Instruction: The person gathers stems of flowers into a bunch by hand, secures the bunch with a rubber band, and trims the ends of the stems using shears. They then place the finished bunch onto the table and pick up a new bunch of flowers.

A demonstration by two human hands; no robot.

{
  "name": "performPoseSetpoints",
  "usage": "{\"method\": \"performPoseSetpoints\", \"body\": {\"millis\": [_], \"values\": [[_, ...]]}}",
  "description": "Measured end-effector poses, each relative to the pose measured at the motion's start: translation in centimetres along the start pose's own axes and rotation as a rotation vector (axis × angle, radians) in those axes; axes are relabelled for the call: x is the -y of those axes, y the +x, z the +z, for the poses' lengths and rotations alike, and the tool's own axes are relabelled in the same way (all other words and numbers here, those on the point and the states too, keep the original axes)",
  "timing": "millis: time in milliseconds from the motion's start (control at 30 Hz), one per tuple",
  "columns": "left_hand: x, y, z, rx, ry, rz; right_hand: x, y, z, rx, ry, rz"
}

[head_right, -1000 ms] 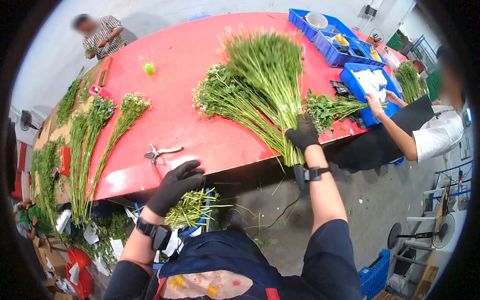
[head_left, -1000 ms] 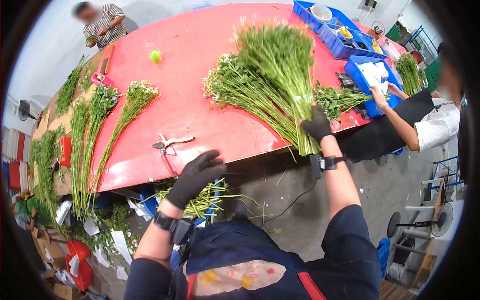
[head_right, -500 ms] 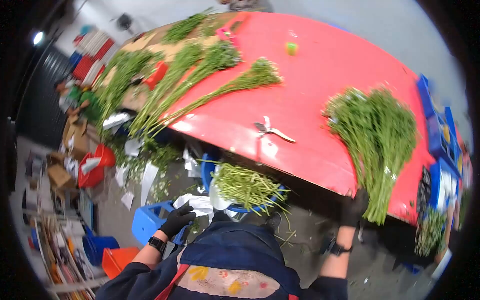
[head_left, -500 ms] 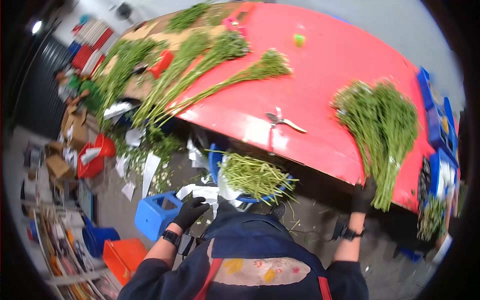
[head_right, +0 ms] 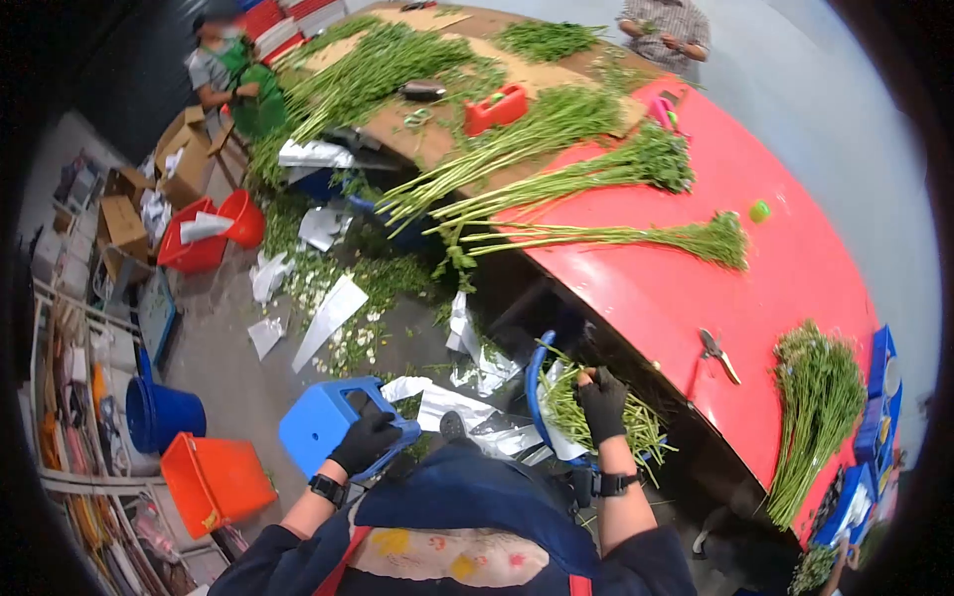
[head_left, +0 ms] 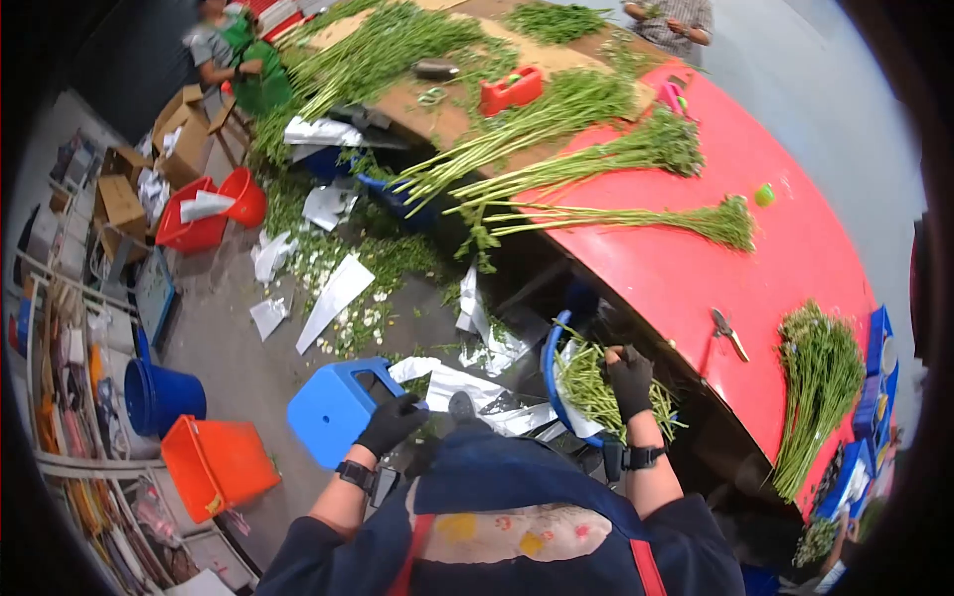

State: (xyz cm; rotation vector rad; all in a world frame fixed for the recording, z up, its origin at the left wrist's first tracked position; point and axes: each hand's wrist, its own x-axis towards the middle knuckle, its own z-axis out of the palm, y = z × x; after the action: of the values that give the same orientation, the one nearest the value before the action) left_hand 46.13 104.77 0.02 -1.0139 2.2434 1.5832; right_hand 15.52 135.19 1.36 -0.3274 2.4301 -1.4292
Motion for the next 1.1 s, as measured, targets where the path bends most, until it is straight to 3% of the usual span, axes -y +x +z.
{"method": "performPoseSetpoints", "body": {"millis": [67, 200, 333, 467, 533, 600, 633, 700, 800, 867, 933, 1100], "values": [[3.6, 0.2, -4.5, -0.154, -0.009, -0.004, 4.1, 1.5, 5.3, 0.038, 0.186, -0.008], [3.2, -1.0, -11.9, -0.235, -0.316, -0.058, 7.9, 6.4, 13.4, 0.106, -0.014, -0.243], [3.3, 0.9, -16.4, -0.322, -0.412, -0.064, 13.0, 13.4, 18.6, 0.100, 0.059, -0.234], [1.7, 5.3, -20.8, -0.297, -0.416, -0.048, 15.6, 25.1, 21.8, -0.077, -0.128, -0.163], [0.6, 8.3, -23.4, -0.281, -0.426, -0.020, 17.9, 29.7, 23.1, 0.008, 0.518, 0.039], [-0.2, 11.8, -26.3, -0.265, -0.435, 0.017, 18.0, 35.0, 24.4, -0.041, 0.718, 0.149], [-0.6, 13.8, -27.9, -0.274, -0.368, 0.037, 17.0, 38.4, 25.5, -0.093, 0.702, 0.232], [-1.6, 18.4, -30.8, -0.266, -0.388, 0.049, 10.5, 47.8, 28.5, -0.140, 0.193, 0.212], [-1.8, 26.1, -35.0, -0.200, -0.385, 0.001, 15.0, 49.5, 28.8, -0.199, -0.323, 0.359], [-3.8, 30.6, -37.2, -0.136, -0.381, -0.080, 18.2, 49.2, 29.9, -0.193, -0.340, 0.444], [-4.9, 34.6, -39.1, -0.075, -0.378, -0.088, 16.6, 51.1, 31.6, -0.249, -0.381, 0.471], [-10.2, 42.0, -42.5, 0.026, -0.429, -0.152, 13.7, 50.9, 32.0, -0.559, -0.113, 0.312]]}}
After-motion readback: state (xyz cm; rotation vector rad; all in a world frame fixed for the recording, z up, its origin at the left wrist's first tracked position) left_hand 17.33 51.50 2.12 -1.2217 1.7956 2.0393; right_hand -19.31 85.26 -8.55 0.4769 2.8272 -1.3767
